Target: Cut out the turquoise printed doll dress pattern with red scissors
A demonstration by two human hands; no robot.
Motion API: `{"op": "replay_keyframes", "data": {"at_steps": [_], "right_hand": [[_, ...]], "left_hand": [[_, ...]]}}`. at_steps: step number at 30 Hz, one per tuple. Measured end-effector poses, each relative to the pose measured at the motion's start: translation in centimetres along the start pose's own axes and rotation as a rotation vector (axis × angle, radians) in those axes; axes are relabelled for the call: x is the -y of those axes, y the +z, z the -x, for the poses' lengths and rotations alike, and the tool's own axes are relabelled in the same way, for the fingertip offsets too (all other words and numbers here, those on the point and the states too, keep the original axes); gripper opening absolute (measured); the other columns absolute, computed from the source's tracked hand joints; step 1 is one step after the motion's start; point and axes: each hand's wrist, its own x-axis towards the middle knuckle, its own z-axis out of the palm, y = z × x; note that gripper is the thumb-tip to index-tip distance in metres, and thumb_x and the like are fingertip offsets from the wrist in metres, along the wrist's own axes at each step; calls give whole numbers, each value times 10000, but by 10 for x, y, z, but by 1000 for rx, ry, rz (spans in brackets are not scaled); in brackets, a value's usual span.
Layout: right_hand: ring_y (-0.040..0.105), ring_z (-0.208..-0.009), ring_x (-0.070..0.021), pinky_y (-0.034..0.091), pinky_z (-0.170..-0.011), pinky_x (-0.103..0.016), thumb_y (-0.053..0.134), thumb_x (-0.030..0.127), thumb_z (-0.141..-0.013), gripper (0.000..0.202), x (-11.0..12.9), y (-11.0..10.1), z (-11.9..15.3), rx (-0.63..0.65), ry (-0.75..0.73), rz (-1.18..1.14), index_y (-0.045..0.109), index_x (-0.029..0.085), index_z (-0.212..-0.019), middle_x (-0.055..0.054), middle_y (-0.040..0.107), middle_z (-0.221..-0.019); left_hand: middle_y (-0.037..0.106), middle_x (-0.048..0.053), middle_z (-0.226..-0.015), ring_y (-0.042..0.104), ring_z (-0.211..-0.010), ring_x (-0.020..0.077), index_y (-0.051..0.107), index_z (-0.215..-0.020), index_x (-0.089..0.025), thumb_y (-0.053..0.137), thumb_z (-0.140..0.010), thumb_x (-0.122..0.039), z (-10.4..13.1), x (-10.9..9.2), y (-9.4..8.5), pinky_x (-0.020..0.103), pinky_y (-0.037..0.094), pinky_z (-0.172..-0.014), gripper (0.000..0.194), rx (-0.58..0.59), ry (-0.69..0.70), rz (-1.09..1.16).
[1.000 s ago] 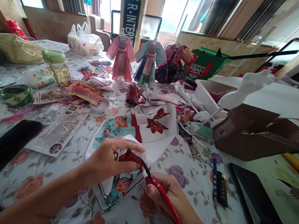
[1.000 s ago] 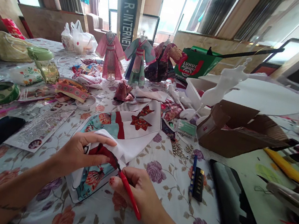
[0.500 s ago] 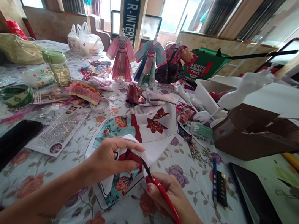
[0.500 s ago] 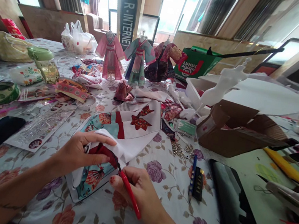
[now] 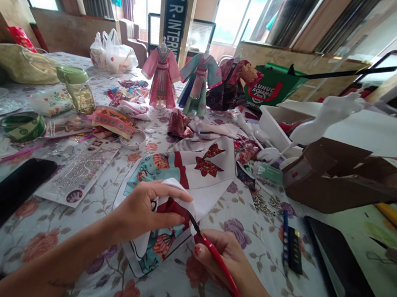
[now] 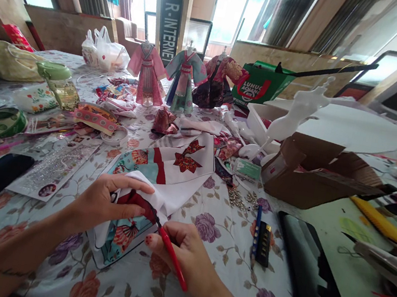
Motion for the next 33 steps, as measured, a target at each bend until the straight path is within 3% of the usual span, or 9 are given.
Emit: {"op": "replay_keyframes", "data": {"at_steps": [10, 17, 19, 22, 25, 29, 33], "right_hand": [[522, -503, -135, 362, -502, -238, 656, 541, -759, 443, -1, -6, -5, 44, 45, 11, 570, 140, -593, -31, 605, -536], [493, -466, -129, 351, -472, -241, 601, 576, -778, 462, 1, -2, -4, 25, -8, 72, 502, 171, -579, -6, 556, -508], [484, -471, -137, 352, -473, -249, 597, 567, -785, 446, 1, -7, -6, -27, -55, 205, 471, 190, -582, 17, 513, -500], [412, -509, -129, 301, -484, -248, 645, 511, -772, 423, 2, -17, -9, -290, -191, 626, 446, 200, -566, 35, 439, -519], [424, -546, -150, 317, -523, -265, 632, 460, -793, 312, 5, -26, -12, -463, -241, 987, 543, 197, -652, 14, 494, -565], [573, -732, -246, 406, -637, -321, 609, 381, -795, 253, 6, -32, -14, -534, -217, 1213, 637, 168, -928, -82, 638, -810], [581, -911, -261, 453, -777, -344, 577, 238, -778, 222, 3, -39, -16, -465, -270, 1206, 635, 149, -973, -119, 610, -1000]], "left_hand": [[707, 41, -936, 611, -785, 154, 740, -986, -207, 748, -692, -207, 1, -2, 0, 244, 481, -727, 295, -12, -4, -37], [717, 35, -979, 634, -893, 184, 741, -981, -229, 749, -694, -199, -1, 0, 0, 262, 495, -795, 289, -48, 2, -42], [713, 35, -1008, 642, -917, 190, 733, -991, -226, 737, -712, -206, -2, 2, -2, 265, 505, -803, 280, -104, -10, -22], [705, 43, -1036, 658, -898, 194, 716, -1009, -207, 726, -732, -255, -6, 8, -5, 264, 530, -752, 281, -181, -36, 3], [711, 54, -1039, 656, -935, 210, 709, -1008, -195, 708, -740, -234, -9, 15, -4, 300, 526, -814, 271, -171, -8, -80], [714, 72, -1052, 624, -1036, 255, 701, -1025, -203, 632, -773, -167, -12, 28, 3, 401, 461, -945, 264, -73, 56, -288], [707, 73, -1003, 626, -1008, 259, 693, -1012, -202, 573, -804, -158, -14, 36, 7, 416, 457, -939, 244, 14, 66, -413]]}}
